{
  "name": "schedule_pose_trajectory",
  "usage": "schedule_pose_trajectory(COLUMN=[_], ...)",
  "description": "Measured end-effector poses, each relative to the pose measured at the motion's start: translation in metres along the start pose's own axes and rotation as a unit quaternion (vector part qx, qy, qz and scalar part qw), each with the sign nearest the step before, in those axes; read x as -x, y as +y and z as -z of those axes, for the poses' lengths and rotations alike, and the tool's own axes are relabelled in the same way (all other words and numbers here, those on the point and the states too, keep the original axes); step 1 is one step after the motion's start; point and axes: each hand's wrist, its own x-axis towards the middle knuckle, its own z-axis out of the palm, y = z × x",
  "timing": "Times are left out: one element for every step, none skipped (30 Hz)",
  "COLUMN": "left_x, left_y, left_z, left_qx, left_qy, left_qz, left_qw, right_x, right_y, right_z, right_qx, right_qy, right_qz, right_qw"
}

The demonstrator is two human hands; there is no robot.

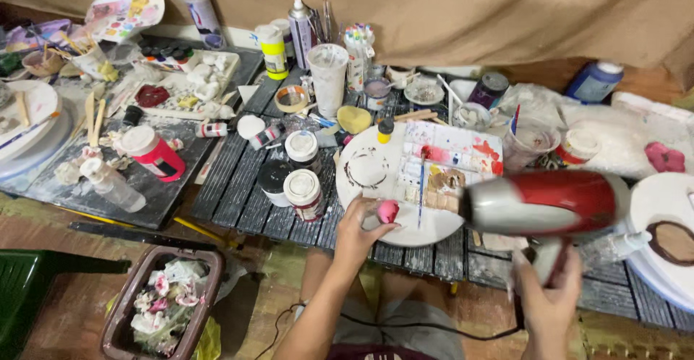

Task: The person paints a small pink flower-shaped craft with red paint using a brush, then dries it with a hair dryer. They repeat the painting and drying steps, then attach a small white piece to the flower.

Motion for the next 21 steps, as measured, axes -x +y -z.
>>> schedule_pose_trajectory(left_x=[0.003,0.000,-0.001,-0.001,0.000,-0.003,-0.006,-0.003,-0.002,-0.001,0.002,0.002,0.003,0.001,0.000,0.001,0.003,0.002,0.003,0.005,0.006], left_y=[0.000,-0.001,-0.002,-0.003,-0.003,-0.003,-0.004,-0.004,-0.006,-0.008,-0.009,-0.010,-0.010,-0.011,-0.011,-0.011,-0.012,-0.013,-0.014,-0.015,-0.016], left_z=[-0.001,-0.002,-0.002,-0.002,-0.002,-0.003,-0.003,-0.003,-0.002,-0.002,0.000,0.000,0.000,0.000,0.001,0.001,0.001,0.000,-0.001,0.000,0.000], left_qx=[-0.009,-0.019,-0.018,-0.016,-0.015,-0.020,-0.024,-0.030,-0.026,-0.023,-0.020,-0.015,-0.010,-0.006,-0.007,-0.007,-0.008,-0.007,-0.006,-0.005,-0.002], left_qy=[0.003,0.009,0.002,-0.004,-0.010,-0.007,-0.005,-0.004,-0.008,-0.013,-0.017,-0.015,-0.014,-0.010,-0.008,-0.007,-0.006,-0.005,-0.004,-0.005,-0.006], left_qz=[-0.014,-0.034,-0.035,-0.035,-0.035,-0.029,-0.023,-0.012,-0.018,-0.021,-0.025,-0.028,-0.032,-0.038,-0.039,-0.038,-0.037,-0.031,-0.024,-0.016,-0.011], left_qw=[1.000,0.999,0.999,0.999,0.999,0.999,0.999,0.999,0.999,0.999,0.999,0.999,0.999,0.999,0.999,0.999,0.999,0.999,1.000,1.000,1.000], right_x=[0.003,0.000,-0.002,-0.002,0.000,-0.003,-0.006,-0.006,-0.007,-0.006,-0.002,-0.003,-0.003,-0.005,-0.006,-0.006,-0.006,-0.007,-0.010,-0.009,-0.008], right_y=[0.001,0.002,0.002,0.000,-0.003,-0.006,-0.010,-0.013,-0.015,-0.017,-0.020,-0.022,-0.025,-0.028,-0.030,-0.032,-0.032,-0.032,-0.032,-0.033,-0.033], right_z=[-0.001,-0.005,-0.009,-0.012,-0.014,-0.018,-0.023,-0.026,-0.030,-0.032,-0.034,-0.037,-0.038,-0.040,-0.042,-0.041,-0.041,-0.042,-0.043,-0.044,-0.045], right_qx=[0.060,0.130,0.200,0.269,0.286,0.301,0.316,0.321,0.326,0.332,0.331,0.328,0.325,0.331,0.336,0.343,0.340,0.336,0.333,0.332,0.331], right_qy=[-0.021,-0.017,-0.013,-0.010,-0.016,-0.020,-0.023,-0.023,-0.023,-0.025,-0.028,-0.029,-0.030,-0.031,-0.031,-0.033,-0.038,-0.041,-0.045,-0.043,-0.042], right_qz=[0.054,0.072,0.090,0.107,0.099,0.094,0.088,0.110,0.131,0.152,0.146,0.143,0.141,0.132,0.122,0.111,0.117,0.125,0.132,0.134,0.136], right_qw=[0.997,0.989,0.976,0.957,0.953,0.949,0.944,0.940,0.936,0.931,0.932,0.933,0.935,0.934,0.933,0.932,0.932,0.932,0.933,0.933,0.933])
